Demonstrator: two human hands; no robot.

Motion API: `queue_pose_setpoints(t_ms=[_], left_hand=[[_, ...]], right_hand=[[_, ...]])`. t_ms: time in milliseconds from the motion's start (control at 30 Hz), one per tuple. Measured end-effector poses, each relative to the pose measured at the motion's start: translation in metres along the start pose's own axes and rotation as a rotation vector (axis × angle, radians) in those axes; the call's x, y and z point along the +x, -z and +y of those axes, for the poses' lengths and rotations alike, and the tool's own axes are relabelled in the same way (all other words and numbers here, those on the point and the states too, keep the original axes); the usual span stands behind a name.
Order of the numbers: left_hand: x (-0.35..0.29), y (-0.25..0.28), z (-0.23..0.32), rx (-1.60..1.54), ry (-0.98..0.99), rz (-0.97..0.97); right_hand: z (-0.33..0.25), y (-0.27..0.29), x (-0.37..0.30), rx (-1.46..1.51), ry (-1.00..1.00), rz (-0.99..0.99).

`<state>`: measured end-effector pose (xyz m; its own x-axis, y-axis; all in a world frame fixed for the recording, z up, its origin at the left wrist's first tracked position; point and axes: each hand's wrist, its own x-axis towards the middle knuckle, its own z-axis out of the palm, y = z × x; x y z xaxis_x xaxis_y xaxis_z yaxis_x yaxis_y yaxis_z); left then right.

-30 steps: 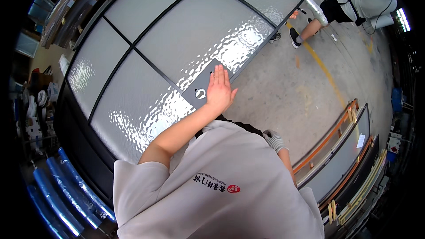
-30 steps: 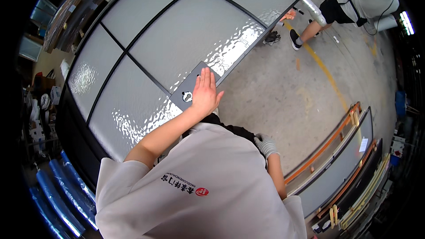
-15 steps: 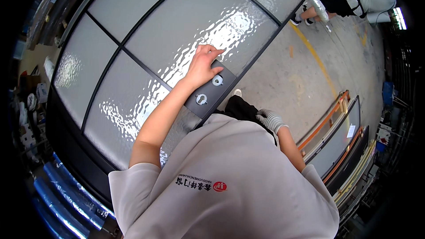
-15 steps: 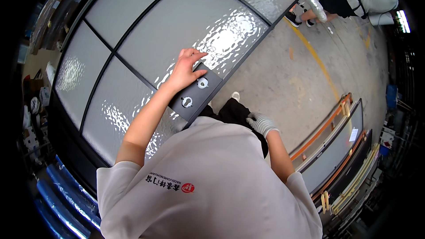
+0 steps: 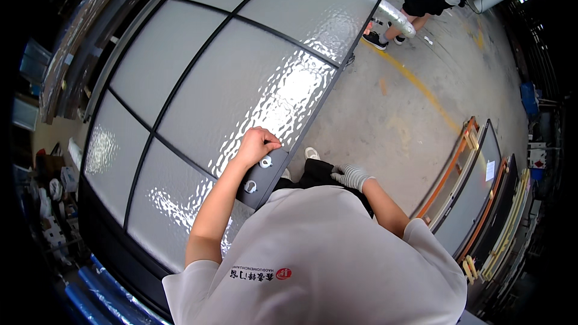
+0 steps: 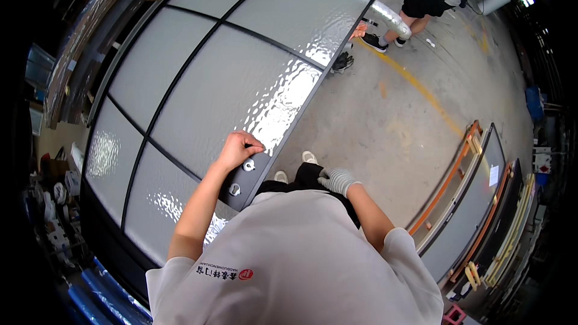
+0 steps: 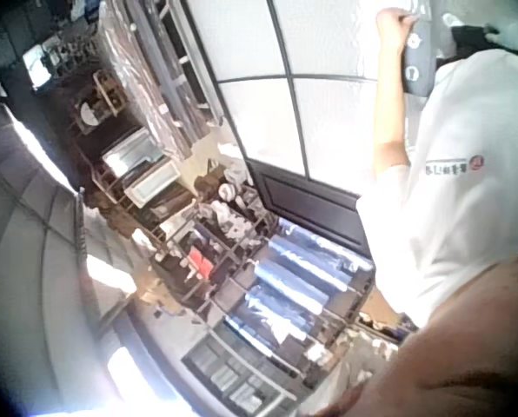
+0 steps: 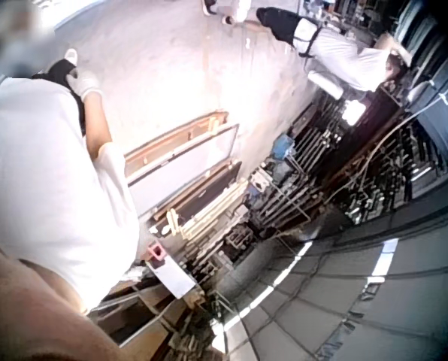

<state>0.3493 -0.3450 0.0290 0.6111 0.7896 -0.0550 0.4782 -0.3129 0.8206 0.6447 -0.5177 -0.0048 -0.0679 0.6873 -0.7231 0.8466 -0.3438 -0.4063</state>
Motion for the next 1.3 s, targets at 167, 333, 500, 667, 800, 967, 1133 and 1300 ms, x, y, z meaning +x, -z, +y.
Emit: queue_pose_setpoints(t_ms=[167, 333, 500, 667, 800, 967, 1133, 1300], left_hand=[[0.012, 0.005, 0.036, -0.445, 0.250, -0.175], [0.014, -0.046, 0.101, -0.290, 0.108, -0.325], [0.005, -0.083, 0.099, -0.098, -0.012, -0.436], [0.018, -0.081, 0.079, -0.047, -0.213, -0.205], [0.034, -0.075, 0.075, 0.034, -0.355, -0.078], [0.043, -0.093, 0.068, 0.060, -0.413, -0.139], [0.056, -0.098, 0.090, 0.069, -0.242, -0.101], [0.097, -0.101, 0.104, 0.093, -0.270, -0.053]], right_hand=[[0.022, 0.012, 0.007, 0.048, 0.006, 0.006], [0.032, 0.020, 0.007, 0.044, -0.013, 0.055], [0.027, 0.035, -0.004, -0.014, -0.007, 0.110], [0.037, 0.019, -0.009, 0.019, -0.062, 0.089], [0.033, 0.015, -0.022, 0.044, -0.119, 0.061], [0.039, 0.007, -0.042, 0.095, -0.165, 0.065], [0.070, 0.004, -0.037, 0.148, -0.193, 0.046], [0.091, 0.036, -0.001, 0.226, -0.060, 0.119]])
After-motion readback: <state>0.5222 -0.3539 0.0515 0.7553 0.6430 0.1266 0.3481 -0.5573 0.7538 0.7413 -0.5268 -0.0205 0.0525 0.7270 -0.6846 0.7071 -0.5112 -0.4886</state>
